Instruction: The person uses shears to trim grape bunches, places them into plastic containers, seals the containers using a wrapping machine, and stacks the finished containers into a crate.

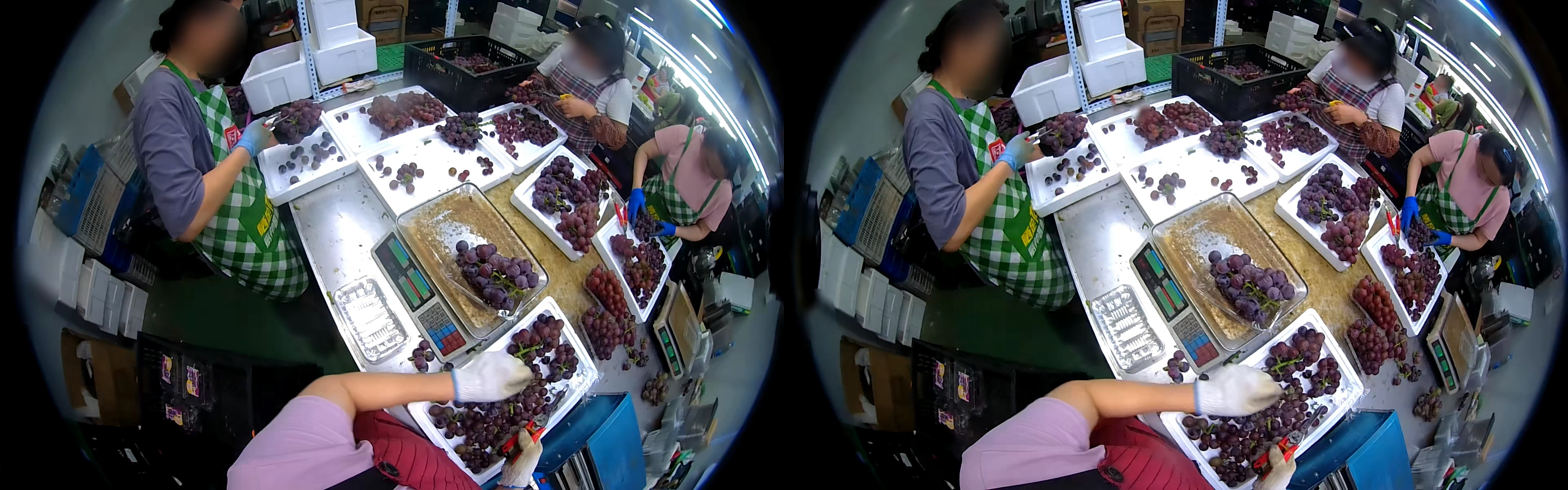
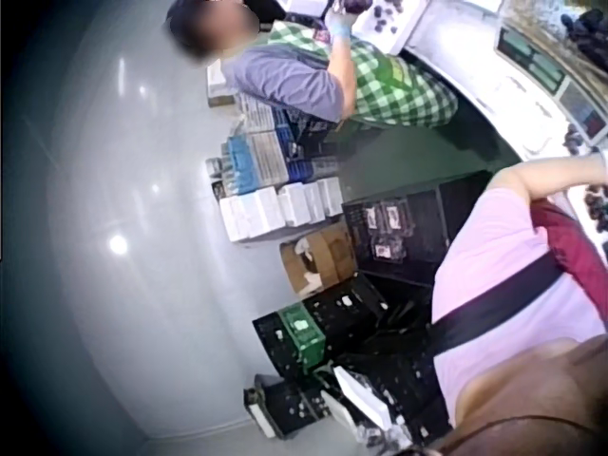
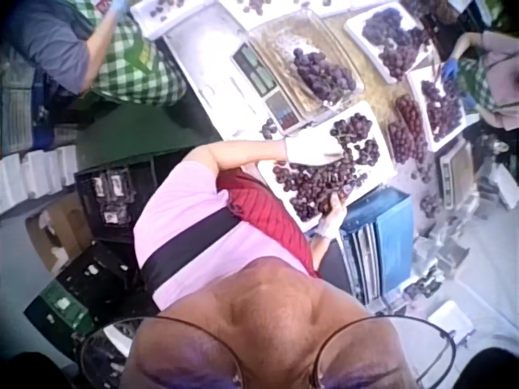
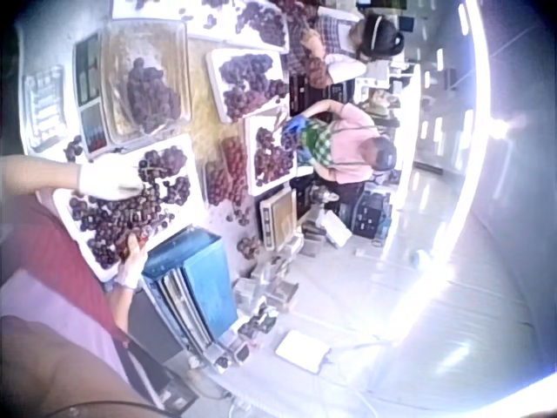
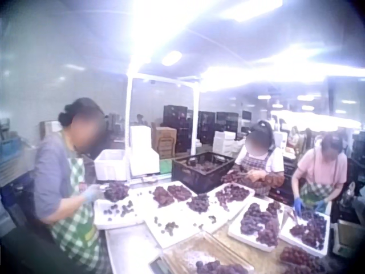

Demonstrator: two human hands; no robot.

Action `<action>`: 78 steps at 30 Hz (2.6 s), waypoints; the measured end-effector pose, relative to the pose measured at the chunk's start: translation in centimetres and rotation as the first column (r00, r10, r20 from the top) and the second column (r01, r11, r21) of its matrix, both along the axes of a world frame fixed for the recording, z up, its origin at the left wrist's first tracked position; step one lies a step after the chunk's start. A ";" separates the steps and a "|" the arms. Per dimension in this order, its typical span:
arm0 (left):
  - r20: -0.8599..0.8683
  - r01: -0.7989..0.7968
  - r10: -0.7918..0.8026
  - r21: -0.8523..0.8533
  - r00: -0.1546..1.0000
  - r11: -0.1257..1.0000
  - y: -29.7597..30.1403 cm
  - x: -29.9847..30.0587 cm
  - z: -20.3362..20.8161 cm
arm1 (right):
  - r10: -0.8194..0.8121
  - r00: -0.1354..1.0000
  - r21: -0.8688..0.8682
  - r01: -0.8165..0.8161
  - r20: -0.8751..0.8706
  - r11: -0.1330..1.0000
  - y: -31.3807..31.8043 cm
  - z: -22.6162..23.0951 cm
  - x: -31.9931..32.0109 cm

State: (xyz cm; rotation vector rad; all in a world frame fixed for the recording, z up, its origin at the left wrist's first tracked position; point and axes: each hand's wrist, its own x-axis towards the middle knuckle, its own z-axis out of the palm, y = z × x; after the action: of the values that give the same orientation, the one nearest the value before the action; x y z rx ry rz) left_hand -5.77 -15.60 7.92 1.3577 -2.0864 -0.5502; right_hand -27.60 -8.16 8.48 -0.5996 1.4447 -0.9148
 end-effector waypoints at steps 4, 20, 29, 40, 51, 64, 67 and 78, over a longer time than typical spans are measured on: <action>0.013 -0.250 0.255 -0.151 0.967 0.956 1.1 10.1 0.0 | -0.003 1.000 0.013 0.003 -0.019 1.000 0.3 0.2 1.8; 0.365 -0.746 0.693 0.008 0.622 0.666 -18.0 42.7 -7.5 | -0.051 0.988 0.071 0.062 -0.147 0.996 -0.6 1.5 5.3; 0.243 -0.696 0.652 0.259 0.718 0.670 -20.0 46.3 -6.0 | 0.037 0.973 0.168 0.002 -0.227 0.986 -2.5 0.8 7.0; -0.304 -0.611 0.704 0.351 0.642 0.709 -17.8 49.8 -3.4 | 0.061 0.970 0.221 -0.008 -0.235 0.975 -2.2 1.2 7.4; -0.239 -0.646 0.695 0.257 0.678 0.718 -16.7 44.5 -2.4 | -0.031 0.978 0.015 0.034 -0.205 0.999 0.7 -2.8 3.6; -0.238 -0.282 0.310 0.143 0.921 0.949 -4.5 23.6 8.2 | -0.079 0.993 -0.026 0.077 -0.088 0.997 4.2 -1.7 1.9; -0.446 -0.117 0.303 0.398 0.842 0.910 -0.3 16.3 8.5 | -0.074 0.997 -0.027 0.073 -0.034 0.997 5.0 -1.3 1.5; 0.077 -0.024 0.008 0.210 0.997 0.977 8.3 3.4 -2.5 | 0.153 0.981 -0.061 -0.161 -0.117 0.985 6.3 -1.0 -0.9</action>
State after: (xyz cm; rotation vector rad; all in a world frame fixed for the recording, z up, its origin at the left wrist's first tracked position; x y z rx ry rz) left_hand -2.41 -7.27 5.38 1.5339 -2.1242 -0.7410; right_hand -28.54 -1.84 7.46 -0.8173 1.4469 -0.8200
